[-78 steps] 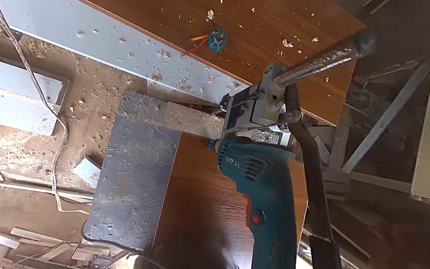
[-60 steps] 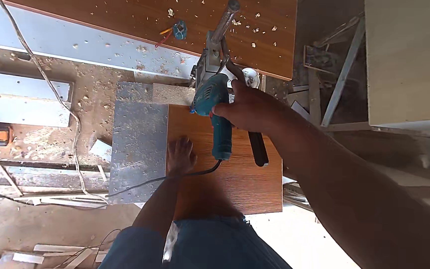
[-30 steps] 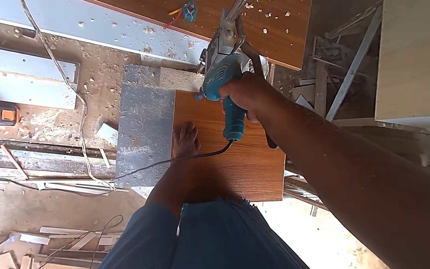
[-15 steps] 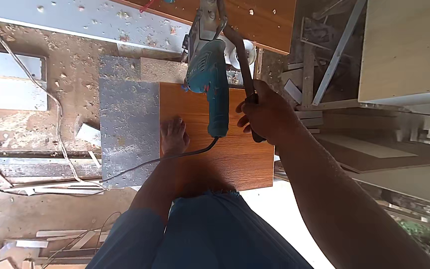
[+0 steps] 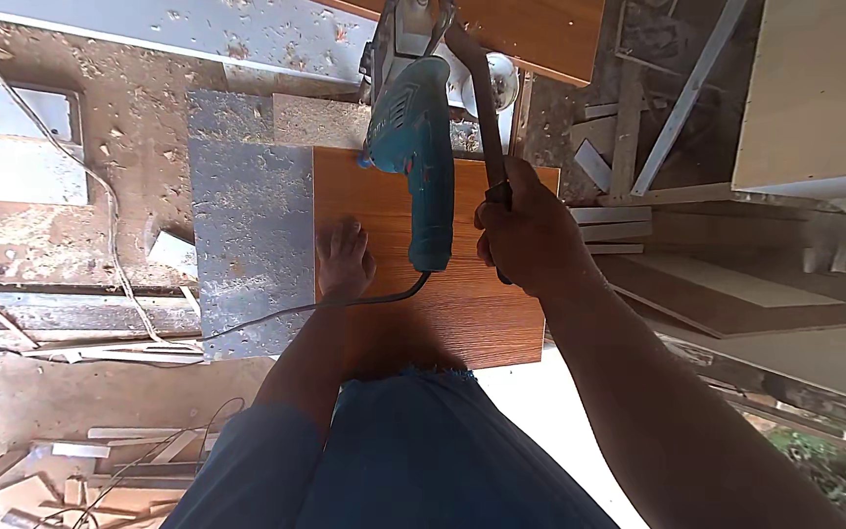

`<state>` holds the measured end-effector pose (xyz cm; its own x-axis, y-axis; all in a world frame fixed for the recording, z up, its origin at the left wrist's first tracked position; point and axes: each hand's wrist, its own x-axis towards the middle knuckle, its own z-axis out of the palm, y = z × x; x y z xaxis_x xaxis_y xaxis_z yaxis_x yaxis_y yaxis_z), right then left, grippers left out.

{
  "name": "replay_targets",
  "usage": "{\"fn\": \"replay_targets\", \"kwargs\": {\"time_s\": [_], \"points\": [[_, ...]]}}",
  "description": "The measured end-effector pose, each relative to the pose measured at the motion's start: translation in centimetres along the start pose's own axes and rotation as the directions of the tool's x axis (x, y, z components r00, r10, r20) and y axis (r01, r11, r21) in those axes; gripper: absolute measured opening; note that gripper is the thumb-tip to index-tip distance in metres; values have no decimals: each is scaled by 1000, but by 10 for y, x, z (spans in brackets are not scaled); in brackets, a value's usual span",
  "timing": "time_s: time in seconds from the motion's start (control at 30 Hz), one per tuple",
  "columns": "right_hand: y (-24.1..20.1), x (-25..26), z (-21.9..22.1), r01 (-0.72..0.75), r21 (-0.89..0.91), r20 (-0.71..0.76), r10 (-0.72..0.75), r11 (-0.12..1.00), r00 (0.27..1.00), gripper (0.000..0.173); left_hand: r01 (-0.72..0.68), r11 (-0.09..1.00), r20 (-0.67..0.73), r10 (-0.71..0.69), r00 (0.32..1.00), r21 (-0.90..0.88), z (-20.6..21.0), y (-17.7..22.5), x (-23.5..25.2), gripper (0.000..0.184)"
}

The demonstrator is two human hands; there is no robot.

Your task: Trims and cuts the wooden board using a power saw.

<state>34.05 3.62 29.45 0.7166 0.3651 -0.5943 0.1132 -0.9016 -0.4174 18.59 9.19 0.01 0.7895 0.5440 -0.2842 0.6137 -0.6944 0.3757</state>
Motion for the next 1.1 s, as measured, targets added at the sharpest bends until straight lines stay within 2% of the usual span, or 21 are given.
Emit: {"fn": "replay_targets", "kwargs": {"time_s": [0.07,0.27,0.37,0.47,0.6,0.73,0.8,0.9,1.1], "points": [[3,1,1,3,17,-10,-2,1000,1000,51,-6,1000,11,6,1000,16,4,-2,2,55],[16,3,13,49,99,-97,-39,994,995,41,-41,999,-97,42,994,12,20,-8,3,55],[20,4,20,75,156,-135,-54,985,989,40,-36,999,-103,35,994,-6,23,-8,3,55],[24,2,24,105,158,-152,-81,982,985,37,-43,999,-153,40,987,-16,27,-8,3,52],[29,2,29,150,166,-185,-119,975,976,34,-40,999,-146,36,989,-26,28,-8,3,52],[30,4,32,136,104,-232,-109,985,967,40,-63,998,-228,59,972,-11,31,-9,3,51],[29,4,32,118,56,-256,-100,991,961,51,-56,998,-184,53,981,-12,28,-9,3,52],[32,5,32,137,34,-279,-123,990,953,64,-69,998,-224,64,972,-13,30,-9,3,51],[34,6,33,156,20,-289,-144,987,946,67,-70,997,-221,66,973,-11,32,-10,2,52]]}}
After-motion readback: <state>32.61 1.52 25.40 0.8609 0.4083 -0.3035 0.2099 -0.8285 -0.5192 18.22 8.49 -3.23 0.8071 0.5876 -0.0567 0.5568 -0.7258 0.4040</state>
